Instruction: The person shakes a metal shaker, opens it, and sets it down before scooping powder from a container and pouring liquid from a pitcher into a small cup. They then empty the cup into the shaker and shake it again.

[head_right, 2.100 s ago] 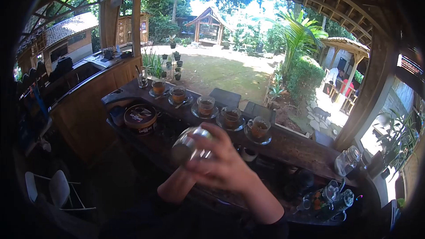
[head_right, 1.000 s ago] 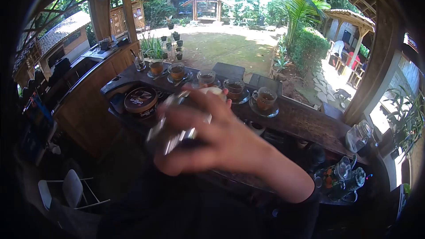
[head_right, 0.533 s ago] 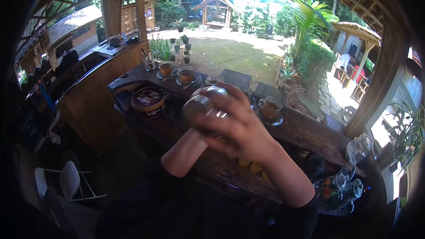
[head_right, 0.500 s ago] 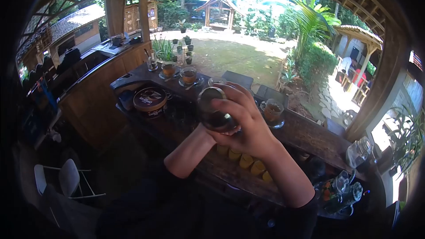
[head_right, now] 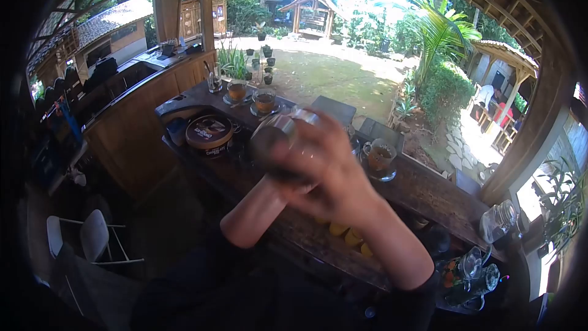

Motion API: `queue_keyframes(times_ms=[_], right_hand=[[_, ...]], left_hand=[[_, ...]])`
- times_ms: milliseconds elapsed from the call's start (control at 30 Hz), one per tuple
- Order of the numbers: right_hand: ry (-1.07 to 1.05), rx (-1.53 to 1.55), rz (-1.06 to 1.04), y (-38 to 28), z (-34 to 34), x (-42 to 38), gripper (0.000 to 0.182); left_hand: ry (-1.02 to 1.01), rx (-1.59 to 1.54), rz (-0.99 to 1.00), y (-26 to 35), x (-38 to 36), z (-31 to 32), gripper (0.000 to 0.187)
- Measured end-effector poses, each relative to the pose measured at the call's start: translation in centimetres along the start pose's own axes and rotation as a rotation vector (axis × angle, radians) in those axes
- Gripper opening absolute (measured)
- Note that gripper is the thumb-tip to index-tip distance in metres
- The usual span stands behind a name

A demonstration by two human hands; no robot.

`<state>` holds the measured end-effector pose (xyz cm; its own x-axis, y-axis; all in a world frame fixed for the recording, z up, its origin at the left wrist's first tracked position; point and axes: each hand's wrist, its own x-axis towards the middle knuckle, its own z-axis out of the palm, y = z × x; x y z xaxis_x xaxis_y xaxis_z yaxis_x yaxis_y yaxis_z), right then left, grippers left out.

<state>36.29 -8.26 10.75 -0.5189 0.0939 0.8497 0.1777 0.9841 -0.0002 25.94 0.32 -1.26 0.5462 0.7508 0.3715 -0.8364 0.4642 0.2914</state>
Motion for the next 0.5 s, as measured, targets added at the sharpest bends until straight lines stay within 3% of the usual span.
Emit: queue_keyframes(times_ms=[33, 67, 100, 167, 200, 233, 267, 300, 333, 367, 433, 467, 500], right_hand=[[-0.144, -0.11, -0.148, -1.8, -0.6, 0.5, 0.053], [-0.012, -0.045, -0.315, -3.4, 0.7, -0.1, 0.05], [-0.146, -0.124, -0.383, -5.5, 0.1, -0.3, 0.046], [-0.155, -0.121, -0.35, -7.1, 0.4, -1.3, 0.049], [-0.045, -0.063, -0.382, -5.6, 1.1, -1.4, 0.051], [0.064, -0.005, -0.415, -3.0, 1.8, -1.5, 0.053], [0.053, 0.018, -0.379, -0.5, 1.5, -1.9, 0.06], [-0.106, -0.097, -0.158, 0.5, -0.1, -1.7, 0.067], [-0.053, -0.008, 0.03, 2.5, -0.3, -2.6, 0.075], [0.107, 0.072, 0.081, 4.2, 0.6, -3.7, 0.076], [-0.096, -0.137, 0.022, 1.9, -0.7, -2.5, 0.074], [-0.114, -0.161, -0.128, -0.3, -0.3, -1.3, 0.063], [-0.117, -0.15, -0.115, -2.5, 0.0, -1.7, 0.063]], left_hand=[[-0.026, -0.105, -0.026, -0.4, -0.6, 0.0, 0.032], [-0.019, -0.057, -0.004, 0.5, -1.6, 2.3, 0.03], [-0.005, -0.011, 0.016, 1.5, -2.7, 5.2, 0.028], [-0.169, 0.038, -0.028, 2.1, -3.7, 7.5, 0.029], [0.014, 0.085, -0.007, 2.4, -3.6, 7.6, 0.03], [0.091, 0.45, 0.375, 0.1, -3.8, 8.4, 0.031], [0.022, 0.257, 0.188, 0.6, -1.8, 3.7, 0.032], [-0.051, 0.061, 0.004, 1.5, -0.2, -1.0, 0.034], [0.084, 0.187, 0.083, 1.0, -0.6, 1.4, 0.036], [0.199, 0.165, 0.139, 0.6, 0.3, 0.9, 0.035], [0.173, 0.106, 0.131, 0.1, -0.8, 3.4, 0.035], [0.122, 0.051, 0.032, 0.7, -1.1, 2.7, 0.034], [0.076, -0.01, -0.07, 1.3, -1.7, 1.8, 0.034]])
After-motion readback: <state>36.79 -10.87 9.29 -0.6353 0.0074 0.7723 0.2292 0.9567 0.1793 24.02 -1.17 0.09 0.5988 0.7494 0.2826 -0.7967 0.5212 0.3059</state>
